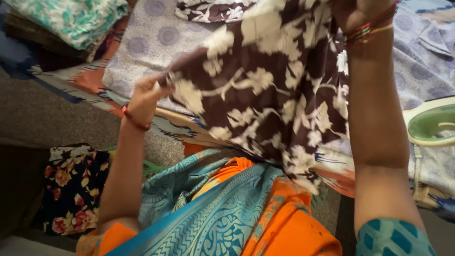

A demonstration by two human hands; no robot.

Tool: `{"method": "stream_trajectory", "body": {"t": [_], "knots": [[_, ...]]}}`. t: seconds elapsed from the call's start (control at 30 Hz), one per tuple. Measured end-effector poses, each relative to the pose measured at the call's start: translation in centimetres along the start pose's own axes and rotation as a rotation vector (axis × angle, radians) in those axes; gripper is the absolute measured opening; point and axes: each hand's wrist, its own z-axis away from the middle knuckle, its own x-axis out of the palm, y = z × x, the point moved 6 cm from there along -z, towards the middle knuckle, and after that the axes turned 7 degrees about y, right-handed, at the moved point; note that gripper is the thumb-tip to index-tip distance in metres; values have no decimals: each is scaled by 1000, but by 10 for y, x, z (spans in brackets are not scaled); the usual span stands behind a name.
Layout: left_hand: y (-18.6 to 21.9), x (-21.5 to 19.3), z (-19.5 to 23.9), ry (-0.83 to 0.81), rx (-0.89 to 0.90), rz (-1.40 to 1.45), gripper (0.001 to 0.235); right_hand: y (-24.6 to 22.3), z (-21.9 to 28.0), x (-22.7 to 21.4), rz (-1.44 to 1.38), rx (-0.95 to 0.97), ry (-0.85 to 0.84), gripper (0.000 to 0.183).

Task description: The person irons a brown and white floral print garment on a padded surface using an iron, smoothing the fabric by hand and repositioning it several times.

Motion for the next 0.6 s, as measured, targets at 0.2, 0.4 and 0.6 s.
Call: {"method": "stream_trajectory", "body": {"t": [0.2,0.4,0.6], "knots": [[35,59,-20,102,96,-373,26,82,34,21,-2,138,-219,42],[15,190,12,-138,474,-747,28,197,134,50,-19,759,-431,54],[13,182,31,-124,524,-408,28,171,88,48,226,425,-219,17]]}}
